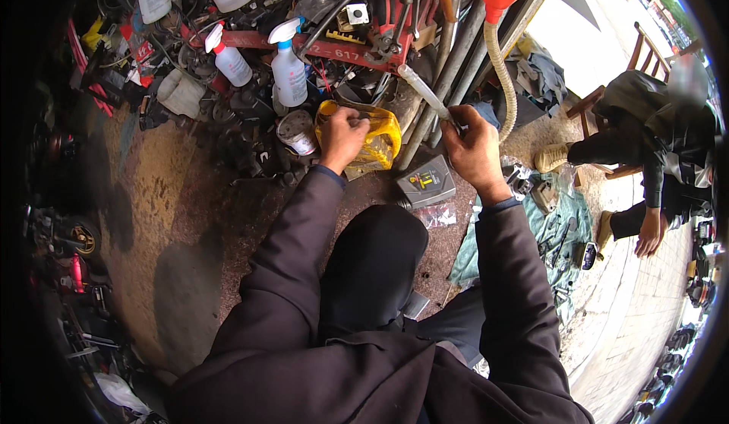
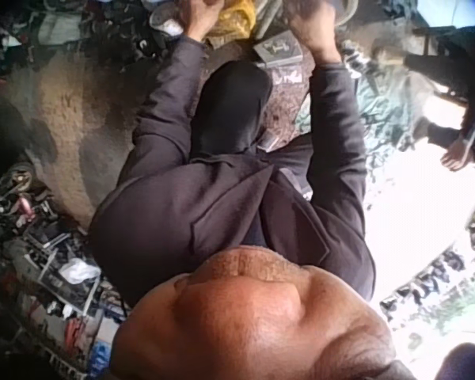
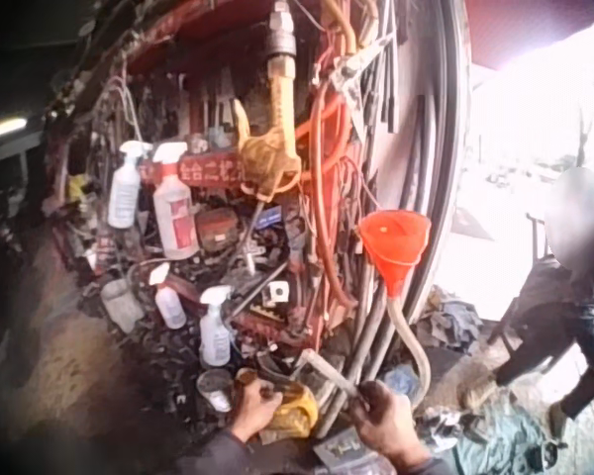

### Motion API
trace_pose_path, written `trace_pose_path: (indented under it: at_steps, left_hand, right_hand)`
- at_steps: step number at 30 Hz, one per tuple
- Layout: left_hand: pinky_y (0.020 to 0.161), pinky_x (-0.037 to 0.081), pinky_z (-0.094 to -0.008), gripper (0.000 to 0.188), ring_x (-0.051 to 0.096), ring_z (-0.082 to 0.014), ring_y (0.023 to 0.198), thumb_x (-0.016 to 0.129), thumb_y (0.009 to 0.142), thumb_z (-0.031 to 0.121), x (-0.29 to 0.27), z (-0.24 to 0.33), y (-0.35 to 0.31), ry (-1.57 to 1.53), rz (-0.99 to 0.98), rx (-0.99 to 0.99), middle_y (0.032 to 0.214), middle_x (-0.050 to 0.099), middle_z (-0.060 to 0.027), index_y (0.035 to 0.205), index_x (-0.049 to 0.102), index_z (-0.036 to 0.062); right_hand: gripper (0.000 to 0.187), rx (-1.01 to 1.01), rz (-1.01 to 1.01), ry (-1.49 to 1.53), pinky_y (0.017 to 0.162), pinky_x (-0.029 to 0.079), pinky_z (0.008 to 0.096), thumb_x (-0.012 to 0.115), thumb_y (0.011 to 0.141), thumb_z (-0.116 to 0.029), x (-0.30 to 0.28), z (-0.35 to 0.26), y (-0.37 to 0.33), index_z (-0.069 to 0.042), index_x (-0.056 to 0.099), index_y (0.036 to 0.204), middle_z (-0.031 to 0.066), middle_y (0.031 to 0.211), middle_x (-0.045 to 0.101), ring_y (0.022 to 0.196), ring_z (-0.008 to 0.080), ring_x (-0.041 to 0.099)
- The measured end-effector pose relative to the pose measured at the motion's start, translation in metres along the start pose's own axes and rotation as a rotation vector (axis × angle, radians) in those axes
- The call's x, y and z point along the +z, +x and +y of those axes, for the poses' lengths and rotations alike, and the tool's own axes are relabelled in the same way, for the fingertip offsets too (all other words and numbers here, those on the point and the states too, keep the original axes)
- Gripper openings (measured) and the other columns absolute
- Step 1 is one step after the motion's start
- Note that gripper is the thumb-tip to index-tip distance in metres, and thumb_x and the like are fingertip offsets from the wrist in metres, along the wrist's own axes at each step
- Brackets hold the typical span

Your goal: The person assembles small engine components on a tarp, inserting pins and bushings into a cylinder head, then applies oil from a yellow container to the pins. The person uses pliers to adjust parts and continues assembling the engine block.

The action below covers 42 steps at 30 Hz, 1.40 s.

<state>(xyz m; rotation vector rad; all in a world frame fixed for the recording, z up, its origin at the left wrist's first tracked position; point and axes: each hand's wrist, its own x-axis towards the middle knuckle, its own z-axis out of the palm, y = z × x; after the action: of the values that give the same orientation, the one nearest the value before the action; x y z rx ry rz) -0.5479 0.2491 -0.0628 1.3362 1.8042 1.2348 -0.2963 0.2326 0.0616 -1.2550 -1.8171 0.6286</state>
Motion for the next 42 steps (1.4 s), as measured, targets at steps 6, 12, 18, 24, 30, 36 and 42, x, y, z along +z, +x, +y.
trace_pose_path:
  at_steps: [6, 12, 18, 24, 30, 36, 42]
  left_hand:
    - [0.050, 0.046, -0.0291, 0.018, 0.059, -0.0124, 0.058, 0.069, 0.085, 0.020, 0.046, 0.022, -0.016, -0.258, -0.193, -0.274, 0.072, 0.062, -0.0022, 0.087, 0.065, 0.0029]
    - [0.070, 0.048, -0.0341, 0.020, 0.056, -0.0133, 0.076, 0.067, 0.087, 0.034, 0.077, 0.018, -0.024, -0.902, -0.112, -0.918, 0.083, 0.052, 0.0047, 0.094, 0.057, 0.0186]
    - [0.063, 0.041, -0.0257, 0.028, 0.050, -0.0111, 0.080, 0.069, 0.086, 0.032, 0.097, 0.004, -0.018, -1.212, -0.010, -0.780, 0.099, 0.052, 0.0086, 0.109, 0.055, 0.0231]
    - [0.052, 0.033, -0.0199, 0.021, 0.050, -0.0076, 0.079, 0.073, 0.083, 0.026, 0.110, -0.001, -0.010, -1.226, 0.011, -0.776, 0.090, 0.054, 0.0084, 0.100, 0.061, 0.0233]
    - [0.052, 0.038, -0.0231, 0.020, 0.051, -0.0058, 0.065, 0.074, 0.081, 0.026, 0.092, -0.012, -0.023, -1.009, 0.155, -0.540, 0.077, 0.054, 0.0043, 0.089, 0.060, 0.0140]
    - [0.079, 0.053, -0.0328, 0.045, 0.064, -0.0167, 0.084, 0.076, 0.074, 0.005, 0.016, -0.014, -0.056, -0.901, 0.225, -0.326, 0.097, 0.068, -0.0040, 0.116, 0.060, 0.0011]
    - [0.090, 0.048, -0.0292, 0.039, 0.063, -0.0155, 0.098, 0.067, 0.078, 0.001, -0.079, -0.009, -0.116, -0.624, 0.029, -0.230, 0.110, 0.068, -0.0051, 0.117, 0.063, -0.0014]
  right_hand:
    - [0.020, 0.000, 0.015, -0.099, 0.074, 0.052, 0.0429, 0.067, 0.081, -0.014, 0.014, 0.021, 0.008, 0.000, 0.065, 0.095, 0.0222, 0.087, 0.067, 0.082, 0.0400, 0.066]
    - [0.018, -0.086, 0.064, -0.101, 0.071, 0.052, 0.0433, 0.068, 0.081, -0.014, 0.027, 0.025, 0.014, 0.000, 0.064, 0.094, 0.0216, 0.083, 0.066, 0.079, 0.0402, 0.066]
    - [0.019, -0.076, 0.041, -0.098, 0.069, 0.053, 0.0424, 0.069, 0.081, -0.012, 0.036, 0.022, 0.010, 0.000, 0.065, 0.096, 0.0213, 0.083, 0.067, 0.077, 0.0390, 0.067]
    - [0.018, -0.078, 0.020, -0.113, 0.070, 0.053, 0.0414, 0.069, 0.080, -0.011, 0.034, 0.025, 0.003, -0.001, 0.065, 0.094, 0.0200, 0.083, 0.067, 0.076, 0.0379, 0.066]
    - [0.019, -0.156, 0.002, -0.215, 0.072, 0.052, 0.0425, 0.069, 0.080, -0.013, 0.031, 0.040, -0.003, 0.000, 0.065, 0.094, 0.0202, 0.086, 0.067, 0.078, 0.0396, 0.066]
    - [0.020, -0.176, -0.017, -0.306, 0.071, 0.052, 0.0438, 0.068, 0.081, -0.015, 0.036, 0.057, -0.007, -0.001, 0.066, 0.096, 0.0211, 0.087, 0.067, 0.079, 0.0398, 0.066]
    - [0.023, -0.028, -0.165, -0.577, 0.069, 0.053, 0.0472, 0.068, 0.080, -0.019, 0.051, 0.072, -0.015, -0.006, 0.062, 0.098, 0.0175, 0.092, 0.064, 0.082, 0.0388, 0.065]
